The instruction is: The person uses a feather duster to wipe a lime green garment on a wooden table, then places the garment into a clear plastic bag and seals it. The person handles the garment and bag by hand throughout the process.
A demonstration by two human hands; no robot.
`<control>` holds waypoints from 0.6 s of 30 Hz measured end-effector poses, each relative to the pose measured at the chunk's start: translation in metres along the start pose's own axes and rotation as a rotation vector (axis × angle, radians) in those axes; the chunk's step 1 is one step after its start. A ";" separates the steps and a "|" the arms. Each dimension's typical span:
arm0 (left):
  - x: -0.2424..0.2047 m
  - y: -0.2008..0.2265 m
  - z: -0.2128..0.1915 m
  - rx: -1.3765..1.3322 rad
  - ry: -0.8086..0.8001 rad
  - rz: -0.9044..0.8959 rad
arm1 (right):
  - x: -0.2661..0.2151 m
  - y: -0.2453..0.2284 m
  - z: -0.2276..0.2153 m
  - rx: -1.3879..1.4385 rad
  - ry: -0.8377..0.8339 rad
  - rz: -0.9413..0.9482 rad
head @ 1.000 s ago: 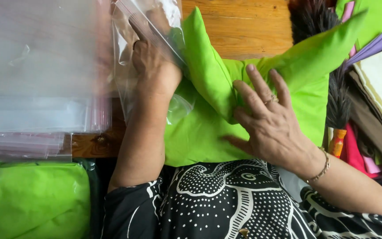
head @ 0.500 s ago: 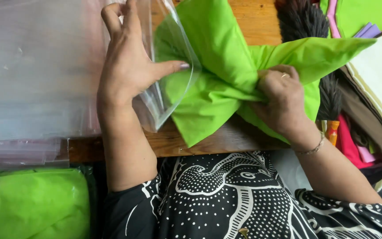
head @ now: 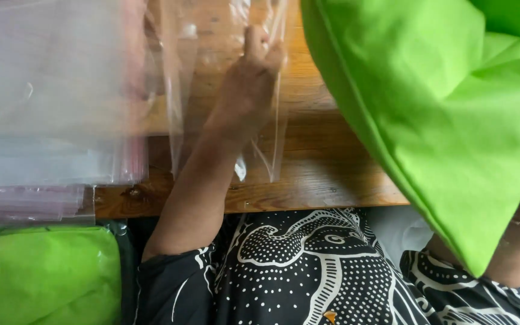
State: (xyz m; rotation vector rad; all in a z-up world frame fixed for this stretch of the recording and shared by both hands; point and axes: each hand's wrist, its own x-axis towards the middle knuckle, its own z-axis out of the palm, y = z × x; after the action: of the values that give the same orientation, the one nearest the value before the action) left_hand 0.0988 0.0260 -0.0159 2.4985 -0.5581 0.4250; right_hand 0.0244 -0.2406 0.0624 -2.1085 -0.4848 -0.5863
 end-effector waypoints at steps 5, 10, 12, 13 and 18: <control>0.004 -0.007 0.013 -0.193 -0.061 0.004 | 0.013 -0.019 0.004 -0.138 -0.143 -0.025; 0.003 -0.034 0.009 -0.342 0.037 -0.069 | 0.036 -0.008 0.017 -0.154 -0.457 -0.114; 0.005 -0.047 0.003 -0.402 0.079 -0.096 | 0.042 -0.009 0.023 -0.169 -0.498 -0.103; 0.006 -0.053 0.000 -0.433 0.100 -0.107 | 0.045 -0.010 0.025 -0.187 -0.538 -0.089; 0.002 -0.069 -0.021 -0.476 0.199 -0.093 | 0.054 -0.005 0.044 -0.278 -0.612 -0.213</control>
State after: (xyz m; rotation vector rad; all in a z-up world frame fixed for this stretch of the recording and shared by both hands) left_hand 0.1294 0.0904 -0.0280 1.9914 -0.4056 0.4395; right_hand 0.0755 -0.1951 0.0740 -2.5143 -1.0279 -0.1084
